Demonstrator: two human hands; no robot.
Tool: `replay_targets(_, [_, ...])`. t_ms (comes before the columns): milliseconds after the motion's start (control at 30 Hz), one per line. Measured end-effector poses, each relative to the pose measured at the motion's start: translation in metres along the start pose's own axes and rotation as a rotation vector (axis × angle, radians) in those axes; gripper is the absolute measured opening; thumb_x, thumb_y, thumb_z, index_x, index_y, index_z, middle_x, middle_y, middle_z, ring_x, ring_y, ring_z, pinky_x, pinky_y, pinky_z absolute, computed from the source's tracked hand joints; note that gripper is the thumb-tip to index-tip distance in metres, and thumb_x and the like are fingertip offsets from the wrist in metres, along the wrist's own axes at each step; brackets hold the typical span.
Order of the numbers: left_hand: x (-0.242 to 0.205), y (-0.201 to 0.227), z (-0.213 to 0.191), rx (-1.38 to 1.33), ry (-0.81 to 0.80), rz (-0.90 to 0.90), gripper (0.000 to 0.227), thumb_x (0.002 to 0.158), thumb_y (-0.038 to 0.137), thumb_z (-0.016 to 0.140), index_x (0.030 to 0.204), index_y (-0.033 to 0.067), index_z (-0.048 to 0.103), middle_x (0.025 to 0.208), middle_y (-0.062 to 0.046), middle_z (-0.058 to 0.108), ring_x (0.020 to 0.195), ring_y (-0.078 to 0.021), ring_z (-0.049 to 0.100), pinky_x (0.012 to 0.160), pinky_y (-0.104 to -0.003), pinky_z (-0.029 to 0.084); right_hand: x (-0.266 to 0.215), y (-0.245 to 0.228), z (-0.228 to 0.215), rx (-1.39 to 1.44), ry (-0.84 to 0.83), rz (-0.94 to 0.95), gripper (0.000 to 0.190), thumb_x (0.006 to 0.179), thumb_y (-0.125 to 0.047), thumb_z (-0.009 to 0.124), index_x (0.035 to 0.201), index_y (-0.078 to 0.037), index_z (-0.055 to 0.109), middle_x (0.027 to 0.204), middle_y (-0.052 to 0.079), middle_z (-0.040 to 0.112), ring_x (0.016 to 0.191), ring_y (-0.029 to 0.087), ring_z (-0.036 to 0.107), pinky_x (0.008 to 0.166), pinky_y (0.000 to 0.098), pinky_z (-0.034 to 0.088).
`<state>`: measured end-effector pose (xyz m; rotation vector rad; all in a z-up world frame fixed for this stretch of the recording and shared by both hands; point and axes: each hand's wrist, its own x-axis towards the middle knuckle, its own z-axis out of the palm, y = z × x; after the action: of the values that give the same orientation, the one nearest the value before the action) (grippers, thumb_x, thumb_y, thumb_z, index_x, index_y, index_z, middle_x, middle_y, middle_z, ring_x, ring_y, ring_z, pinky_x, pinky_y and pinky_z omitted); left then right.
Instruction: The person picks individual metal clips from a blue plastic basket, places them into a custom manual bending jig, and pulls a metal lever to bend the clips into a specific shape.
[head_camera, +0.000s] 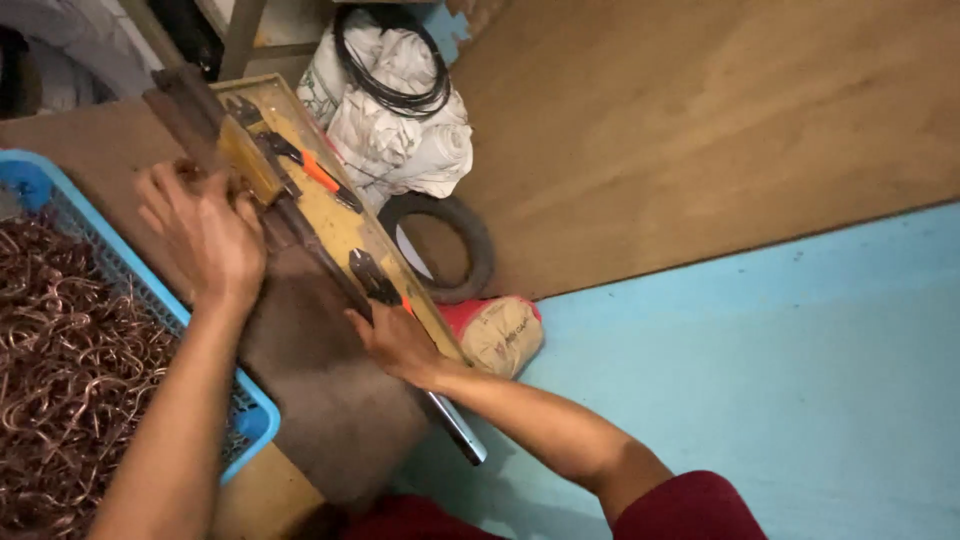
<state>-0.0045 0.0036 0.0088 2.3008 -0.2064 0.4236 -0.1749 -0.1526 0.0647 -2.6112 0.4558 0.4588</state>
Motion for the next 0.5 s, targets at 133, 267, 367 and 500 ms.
replay_targets(133, [-0.002, -0.005, 0.000, 0.030, 0.053, 0.053, 0.035, 0.095, 0.029, 0.065, 0.118, 0.0084, 0.080, 0.137, -0.027, 0.049, 0.130, -0.0462, 0.039, 0.099, -0.060, 0.040, 0.021, 0.016, 0.018, -0.082, -0.067, 0.175, 0.059, 0.102, -0.056, 0.038, 0.124, -0.008, 0.063, 0.112, 0.025, 0.073, 0.106, 0.047, 0.068, 0.088, 0.0533, 0.050])
replay_targets(267, [0.011, -0.002, -0.001, 0.001, 0.079, 0.065, 0.026, 0.089, 0.011, 0.080, 0.113, 0.0025, 0.082, 0.125, -0.023, 0.051, 0.118, -0.0418, 0.043, 0.097, -0.057, 0.038, 0.023, 0.007, 0.014, -0.075, 0.016, 0.083, 0.054, 0.104, -0.048, 0.039, 0.123, -0.004, 0.064, 0.109, 0.029, 0.071, 0.103, 0.051, 0.065, 0.086, 0.0566, 0.049])
replay_targets(367, [0.005, -0.004, 0.003, 0.001, 0.085, 0.082, 0.022, 0.090, 0.010, 0.075, 0.109, -0.0003, 0.081, 0.122, -0.022, 0.052, 0.117, -0.0406, 0.042, 0.094, -0.057, 0.040, 0.032, 0.039, 0.038, -0.098, 0.173, -0.096, 0.049, 0.105, -0.044, 0.047, 0.113, 0.001, 0.067, 0.094, 0.030, 0.072, 0.088, 0.051, 0.068, 0.076, 0.0584, 0.051])
replay_targets(500, [0.003, -0.004, 0.006, 0.002, 0.074, 0.091, 0.010, 0.093, 0.007, 0.083, 0.101, 0.0012, 0.080, 0.124, -0.020, 0.056, 0.118, -0.0376, 0.046, 0.096, -0.054, 0.044, 0.026, 0.034, 0.029, -0.016, 0.131, -0.153, 0.053, 0.105, -0.044, 0.042, 0.107, 0.004, 0.065, 0.092, 0.028, 0.073, 0.083, 0.048, 0.070, 0.068, 0.0554, 0.052])
